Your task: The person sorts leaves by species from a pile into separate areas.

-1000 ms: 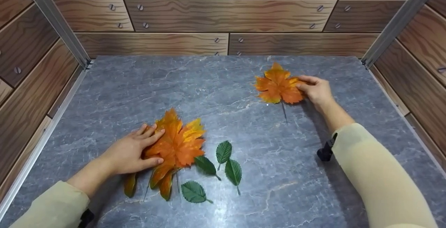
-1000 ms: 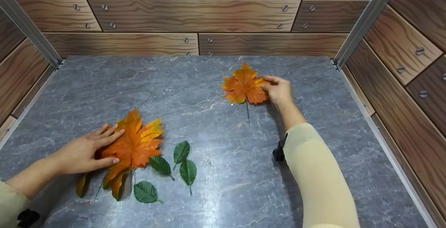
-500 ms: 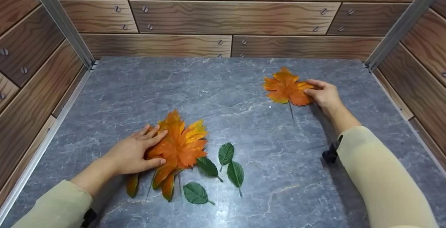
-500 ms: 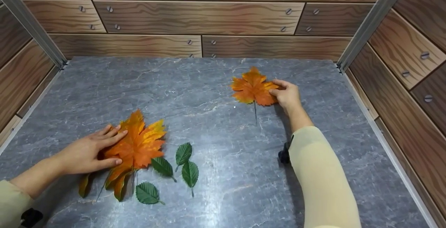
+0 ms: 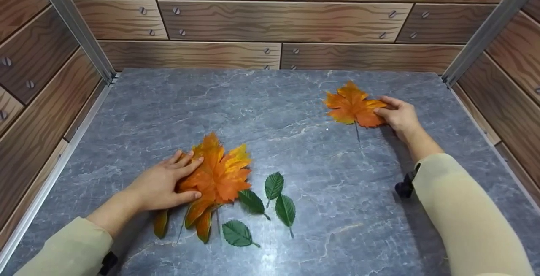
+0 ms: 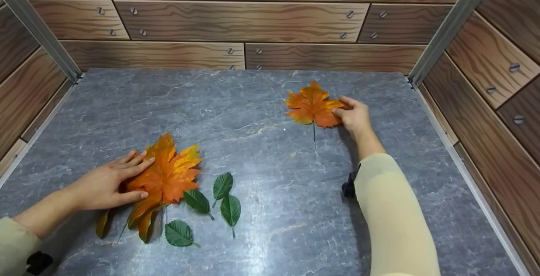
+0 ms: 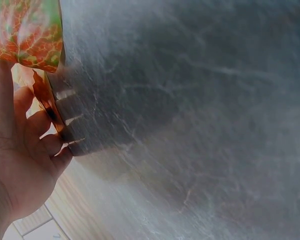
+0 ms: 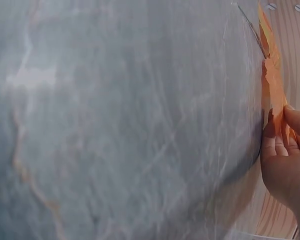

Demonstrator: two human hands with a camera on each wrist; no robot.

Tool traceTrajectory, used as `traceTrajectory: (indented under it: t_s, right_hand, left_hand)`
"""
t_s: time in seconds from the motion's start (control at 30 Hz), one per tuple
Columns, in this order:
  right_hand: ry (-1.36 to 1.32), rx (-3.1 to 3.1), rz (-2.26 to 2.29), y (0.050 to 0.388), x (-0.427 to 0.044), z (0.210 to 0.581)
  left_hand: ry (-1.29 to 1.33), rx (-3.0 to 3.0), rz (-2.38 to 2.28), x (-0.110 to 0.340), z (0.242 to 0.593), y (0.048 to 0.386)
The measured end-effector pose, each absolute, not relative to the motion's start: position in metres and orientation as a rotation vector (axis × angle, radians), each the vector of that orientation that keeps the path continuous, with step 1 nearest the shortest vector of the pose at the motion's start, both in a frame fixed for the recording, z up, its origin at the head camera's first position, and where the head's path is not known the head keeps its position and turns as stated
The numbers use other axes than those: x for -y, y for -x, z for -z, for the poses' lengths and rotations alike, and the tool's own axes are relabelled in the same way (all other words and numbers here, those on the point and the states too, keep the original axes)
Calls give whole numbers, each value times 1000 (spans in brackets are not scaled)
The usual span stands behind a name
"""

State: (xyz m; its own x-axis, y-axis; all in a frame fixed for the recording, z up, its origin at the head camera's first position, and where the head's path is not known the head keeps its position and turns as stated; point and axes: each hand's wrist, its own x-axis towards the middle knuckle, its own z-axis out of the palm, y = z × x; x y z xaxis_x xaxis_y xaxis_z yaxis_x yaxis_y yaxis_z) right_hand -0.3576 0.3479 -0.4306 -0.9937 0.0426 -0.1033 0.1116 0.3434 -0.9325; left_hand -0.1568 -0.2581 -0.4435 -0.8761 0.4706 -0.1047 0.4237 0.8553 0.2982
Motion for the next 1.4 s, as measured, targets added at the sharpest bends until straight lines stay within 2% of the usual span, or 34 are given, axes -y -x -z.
traceTrajectory:
  t_s: [0.17,0.33,0.7,1.4]
  right_hand:
    - [-121,-2379,1865,350,-348,418]
    - [-106,-2267,1948,357,-361,425]
    - [-50,-2733,1432,354,-382,424]
    - [400,-2938,849,322,-346,427]
  left_hand:
    - [-686,-2852,-388,259,444,157]
    - [-683,-2848,-389,259,444,157]
    - [-681,-2835,-399,258,442,158]
    - [-704,-2852,-395,258,443,157]
